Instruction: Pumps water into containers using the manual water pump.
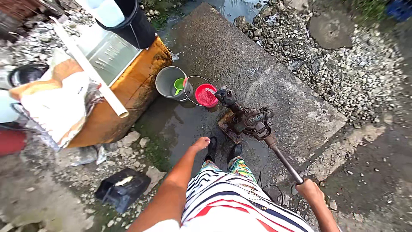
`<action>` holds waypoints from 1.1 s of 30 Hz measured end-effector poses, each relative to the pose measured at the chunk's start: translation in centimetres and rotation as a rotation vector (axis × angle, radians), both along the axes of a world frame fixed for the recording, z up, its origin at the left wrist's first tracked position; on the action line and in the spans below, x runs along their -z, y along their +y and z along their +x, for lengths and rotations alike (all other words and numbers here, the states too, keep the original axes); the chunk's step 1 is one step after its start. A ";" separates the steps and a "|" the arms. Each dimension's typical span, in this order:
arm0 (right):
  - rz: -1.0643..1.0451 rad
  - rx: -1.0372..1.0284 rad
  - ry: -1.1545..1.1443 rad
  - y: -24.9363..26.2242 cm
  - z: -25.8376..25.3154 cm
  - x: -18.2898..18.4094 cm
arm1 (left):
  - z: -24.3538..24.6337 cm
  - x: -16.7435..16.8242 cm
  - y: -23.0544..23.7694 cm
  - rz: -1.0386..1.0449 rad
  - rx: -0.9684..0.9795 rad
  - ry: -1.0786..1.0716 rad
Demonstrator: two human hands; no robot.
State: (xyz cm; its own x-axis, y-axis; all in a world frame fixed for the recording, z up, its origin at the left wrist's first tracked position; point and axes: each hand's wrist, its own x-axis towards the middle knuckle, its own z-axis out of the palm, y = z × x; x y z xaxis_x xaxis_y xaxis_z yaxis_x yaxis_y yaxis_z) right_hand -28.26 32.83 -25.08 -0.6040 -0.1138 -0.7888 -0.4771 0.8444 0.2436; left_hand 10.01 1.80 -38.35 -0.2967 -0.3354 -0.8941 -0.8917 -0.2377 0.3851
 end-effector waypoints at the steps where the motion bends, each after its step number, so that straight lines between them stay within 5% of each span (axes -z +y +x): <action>1: -0.036 -0.027 0.026 0.4 -0.9 1.7 | 0.2 0.0 0.0 0.000 -0.002 -0.011; 10: -0.209 -0.218 -0.075 0.6 -7.9 14.3 | 5.2 -1.6 2.5 -0.017 -0.038 -0.211; 19: -0.151 0.147 -0.302 -0.6 -3.5 20.4 | 7.9 -1.8 4.9 0.008 -0.040 -0.256; 25: -0.092 0.072 -0.180 3.0 -0.1 8.3 | 6.2 -0.3 4.3 0.047 0.003 -0.181; 30: 0.012 -0.146 -0.007 -1.4 1.4 -7.9 | 3.8 2.1 2.7 0.061 0.056 -0.121; 33: 0.046 -0.202 0.064 -4.1 2.9 -11.2 | 2.2 2.8 1.7 0.049 0.053 -0.078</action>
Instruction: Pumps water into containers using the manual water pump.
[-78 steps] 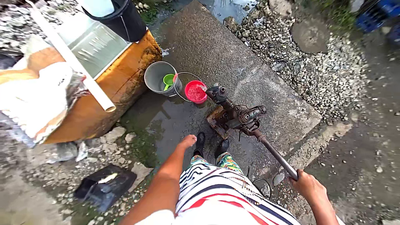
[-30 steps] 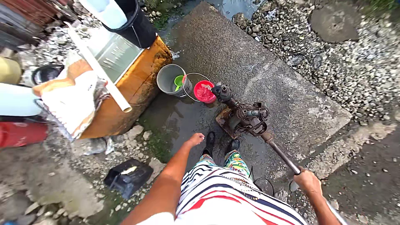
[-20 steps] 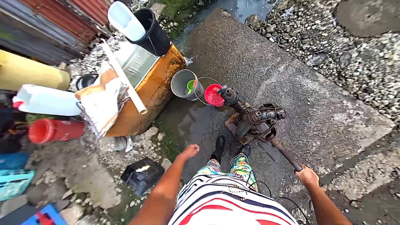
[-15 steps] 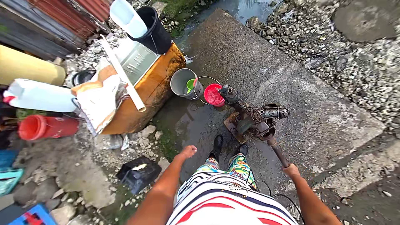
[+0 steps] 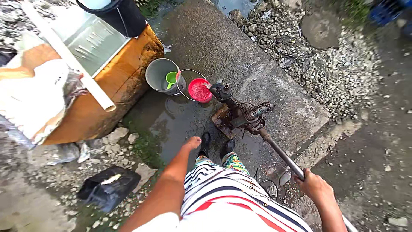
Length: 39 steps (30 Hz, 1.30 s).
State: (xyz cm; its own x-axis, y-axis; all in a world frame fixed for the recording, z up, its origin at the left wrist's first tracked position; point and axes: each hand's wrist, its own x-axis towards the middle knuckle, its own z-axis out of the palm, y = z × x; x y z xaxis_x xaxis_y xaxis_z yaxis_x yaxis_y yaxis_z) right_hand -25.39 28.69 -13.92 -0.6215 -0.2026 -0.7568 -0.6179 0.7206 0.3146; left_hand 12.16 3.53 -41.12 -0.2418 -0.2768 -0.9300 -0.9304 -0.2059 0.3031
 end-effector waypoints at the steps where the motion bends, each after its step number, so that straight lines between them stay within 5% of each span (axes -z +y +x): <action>1: 0.017 0.023 -0.014 -0.3 0.1 0.4 | -0.5 -0.2 -0.3 -0.005 -0.005 0.015; 6: -0.029 0.206 -0.090 3.8 -2.7 10.7 | -1.6 -1.3 -0.9 -0.052 -0.008 0.080; 15: -0.232 -0.027 -0.148 4.6 -10.3 22.8 | 2.8 -3.6 0.9 -0.064 -0.080 -0.129; 21: -0.191 0.184 -0.236 2.6 -9.4 30.2 | 5.3 -5.3 2.4 -0.078 -0.094 -0.157; 25: -0.172 0.377 -0.374 3.4 -6.2 32.0 | 6.2 -4.5 3.2 -0.053 -0.097 -0.157; 29: -0.160 0.373 -0.337 6.2 -2.7 26.1 | 5.3 -3.1 2.9 -0.015 -0.104 -0.123; 32: -0.085 0.254 -0.236 6.8 -3.2 17.6 | 4.0 -2.2 2.1 0.011 -0.067 -0.089; 36: -0.025 0.067 -0.075 3.1 -2.1 4.3 | 2.0 -1.0 0.6 0.019 -0.049 -0.042; 39: -0.019 -0.006 -0.005 0.1 -0.9 -0.1 | 0.5 -0.4 -0.5 0.004 -0.042 -0.010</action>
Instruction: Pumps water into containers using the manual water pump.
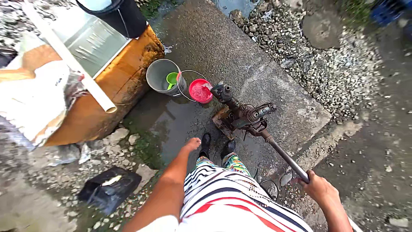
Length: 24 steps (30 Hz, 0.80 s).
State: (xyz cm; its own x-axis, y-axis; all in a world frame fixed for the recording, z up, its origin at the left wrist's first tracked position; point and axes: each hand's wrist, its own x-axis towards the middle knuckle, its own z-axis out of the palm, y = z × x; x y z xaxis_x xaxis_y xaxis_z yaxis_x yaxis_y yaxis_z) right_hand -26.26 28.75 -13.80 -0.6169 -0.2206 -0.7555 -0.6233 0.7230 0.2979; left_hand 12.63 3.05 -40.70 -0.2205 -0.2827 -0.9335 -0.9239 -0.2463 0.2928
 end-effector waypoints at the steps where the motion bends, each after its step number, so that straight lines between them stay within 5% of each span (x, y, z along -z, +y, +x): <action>1: 0.022 0.018 -0.017 -0.6 0.1 0.0 | -0.5 -0.1 -0.3 -0.004 -0.005 0.013; 7: -0.032 0.218 -0.086 4.3 -2.1 11.3 | -1.4 -1.5 -1.0 -0.045 -0.008 0.051; 18: -0.197 -0.022 -0.189 4.1 -10.4 26.7 | 2.8 -4.0 1.2 -0.082 -0.041 -0.146; 24: -0.195 0.315 -0.299 1.9 -7.6 31.7 | 3.9 -4.7 2.0 -0.105 -0.012 -0.120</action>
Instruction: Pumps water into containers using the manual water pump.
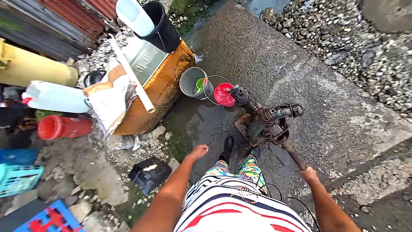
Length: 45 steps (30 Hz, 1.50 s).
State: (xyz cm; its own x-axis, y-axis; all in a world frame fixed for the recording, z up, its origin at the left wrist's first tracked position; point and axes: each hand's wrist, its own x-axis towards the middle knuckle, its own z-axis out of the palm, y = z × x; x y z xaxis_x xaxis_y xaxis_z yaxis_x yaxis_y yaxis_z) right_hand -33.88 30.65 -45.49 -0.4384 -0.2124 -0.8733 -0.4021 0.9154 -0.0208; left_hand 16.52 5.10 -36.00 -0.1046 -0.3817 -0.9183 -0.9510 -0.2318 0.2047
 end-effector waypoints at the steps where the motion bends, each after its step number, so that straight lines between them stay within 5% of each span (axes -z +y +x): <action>1: 0.013 0.025 -0.047 0.3 0.6 0.4 | 0.0 0.2 0.1 0.006 0.000 0.007; 5: 0.034 0.061 -0.091 3.1 5.1 -2.8 | 0.0 1.0 0.3 0.049 -0.009 0.025; 13: 0.182 -0.252 0.222 1.4 6.9 -26.8 | -2.2 3.9 -1.1 0.115 0.028 0.075; 17: 0.185 -0.336 0.328 -2.3 8.9 -32.0 | -3.6 4.2 -2.2 0.105 0.018 0.104; 23: 0.193 -0.128 0.216 1.2 6.1 -22.2 | -4.6 3.5 -3.1 0.059 0.011 0.159; 31: 0.020 -0.327 0.207 2.5 -1.9 -11.2 | -2.5 1.7 -1.6 0.057 -0.050 0.019; 38: 0.020 -0.145 0.103 0.7 -1.5 -1.3 | -1.3 -0.5 -0.4 0.002 -0.005 0.028; 42: 0.011 0.024 -0.082 0.6 1.0 0.5 | -0.3 0.2 0.4 0.034 -0.016 0.014; 45: 0.026 0.062 -0.127 2.9 4.5 -2.3 | 0.3 1.1 0.6 0.059 -0.021 0.012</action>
